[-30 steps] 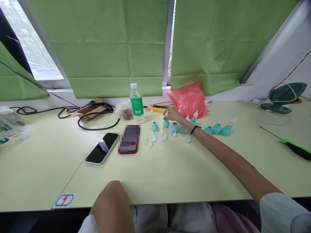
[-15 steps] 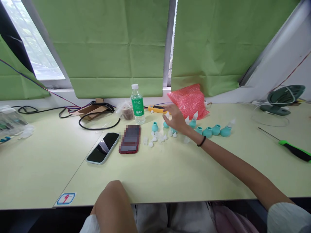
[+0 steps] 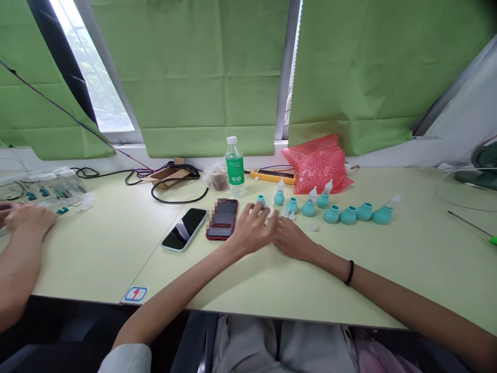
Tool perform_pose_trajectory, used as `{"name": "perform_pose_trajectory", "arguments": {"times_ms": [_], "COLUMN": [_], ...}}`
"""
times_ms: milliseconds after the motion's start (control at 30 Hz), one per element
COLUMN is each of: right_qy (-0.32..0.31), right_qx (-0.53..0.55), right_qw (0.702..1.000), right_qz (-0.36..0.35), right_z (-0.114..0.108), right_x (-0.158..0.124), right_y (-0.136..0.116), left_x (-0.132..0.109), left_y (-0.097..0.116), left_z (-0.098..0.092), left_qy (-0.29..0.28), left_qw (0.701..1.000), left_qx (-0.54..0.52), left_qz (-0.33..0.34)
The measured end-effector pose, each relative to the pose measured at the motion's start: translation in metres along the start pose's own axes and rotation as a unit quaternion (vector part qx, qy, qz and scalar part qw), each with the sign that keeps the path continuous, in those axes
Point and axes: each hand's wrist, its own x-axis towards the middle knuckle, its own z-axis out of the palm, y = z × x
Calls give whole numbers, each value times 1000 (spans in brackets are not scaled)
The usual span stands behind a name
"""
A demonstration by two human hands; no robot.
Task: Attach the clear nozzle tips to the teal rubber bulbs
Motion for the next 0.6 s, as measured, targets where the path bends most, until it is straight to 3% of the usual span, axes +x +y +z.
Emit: {"name": "perform_pose_trajectory", "arguments": {"times_ms": [100, 167, 333, 600], "right_qy": [-1, 12, 31, 30], "right_qx": [1, 11, 32, 33], "right_qw": [1000, 1000, 994, 981], "right_qz": [-6, 14, 104, 188], "right_z": [4, 6, 6, 5], "right_x": [-2, -4, -5, -3], "right_y": [1, 2, 4, 3], "left_x": [-7, -15, -27, -28], "left_y": [-40, -52, -42, -39], "left_z": [26, 39, 55, 59], "left_qy": [-74, -106, -135, -175], "left_qw": [994, 988, 975, 974], "left_qx": [67, 105, 170, 134], "left_qz": [-38, -39, -37, -52]}}
